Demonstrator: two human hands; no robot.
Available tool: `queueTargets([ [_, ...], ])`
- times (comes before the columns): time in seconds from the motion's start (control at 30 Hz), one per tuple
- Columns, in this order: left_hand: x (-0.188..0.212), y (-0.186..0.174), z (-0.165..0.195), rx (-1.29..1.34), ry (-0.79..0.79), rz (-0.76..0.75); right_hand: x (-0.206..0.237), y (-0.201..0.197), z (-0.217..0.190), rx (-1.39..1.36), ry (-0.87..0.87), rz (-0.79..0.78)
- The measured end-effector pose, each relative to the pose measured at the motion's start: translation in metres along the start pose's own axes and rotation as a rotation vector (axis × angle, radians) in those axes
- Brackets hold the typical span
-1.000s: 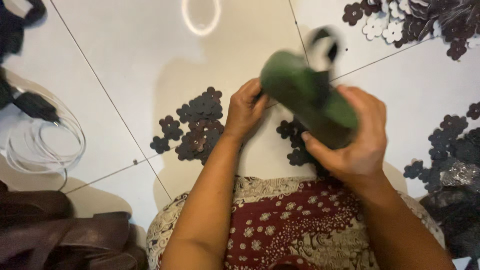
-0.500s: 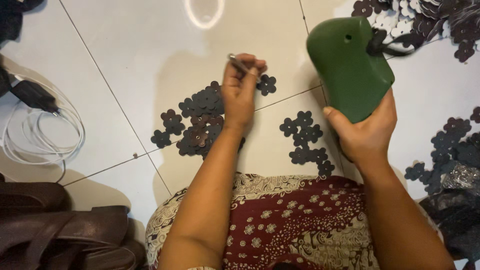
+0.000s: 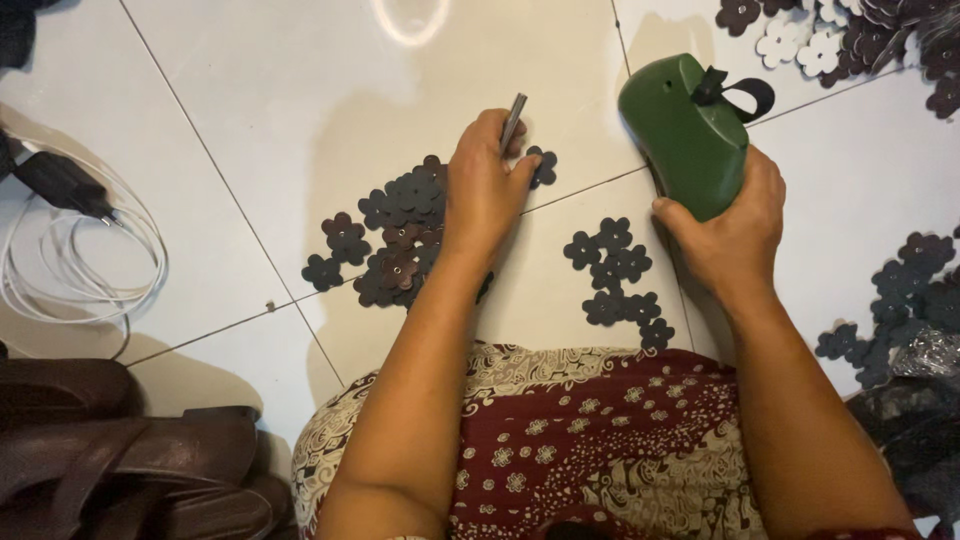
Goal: The person sits on the floor and uses a handheld green punch tool to create holes in small dark flower-shaped cutouts. They pick up each cutout, position it in the punch, and press down to form a hole, then place the finished piece aside.
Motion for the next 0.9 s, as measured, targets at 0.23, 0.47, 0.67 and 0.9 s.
queueTargets([
  [0.23,0.004,-0.002,0.006,-0.041,0.000,0.011,0.004,0.007,-0.003,0.043,-0.041,0.030],
  [0.47,0.012,0.001,0.018,-0.156,0.086,-0.012,0.005,0.008,-0.014,0.080,-0.102,0.063],
  [0.67,0.022,0.008,0.022,-0.193,0.119,-0.063,0.005,0.008,-0.016,0.091,-0.134,0.089],
  [0.9,0.019,0.016,0.003,-0.007,-0.084,-0.024,0.004,0.006,-0.017,0.086,-0.124,0.103],
])
Point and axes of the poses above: each hand's wrist, its own x-axis away from the middle knuckle, its own y-axis out of the palm, z = x × y, the point moved 7 cm from there along -x, towards the middle knuckle, and after that the axes turned 15 degrees about z, right-handed, at the moved point
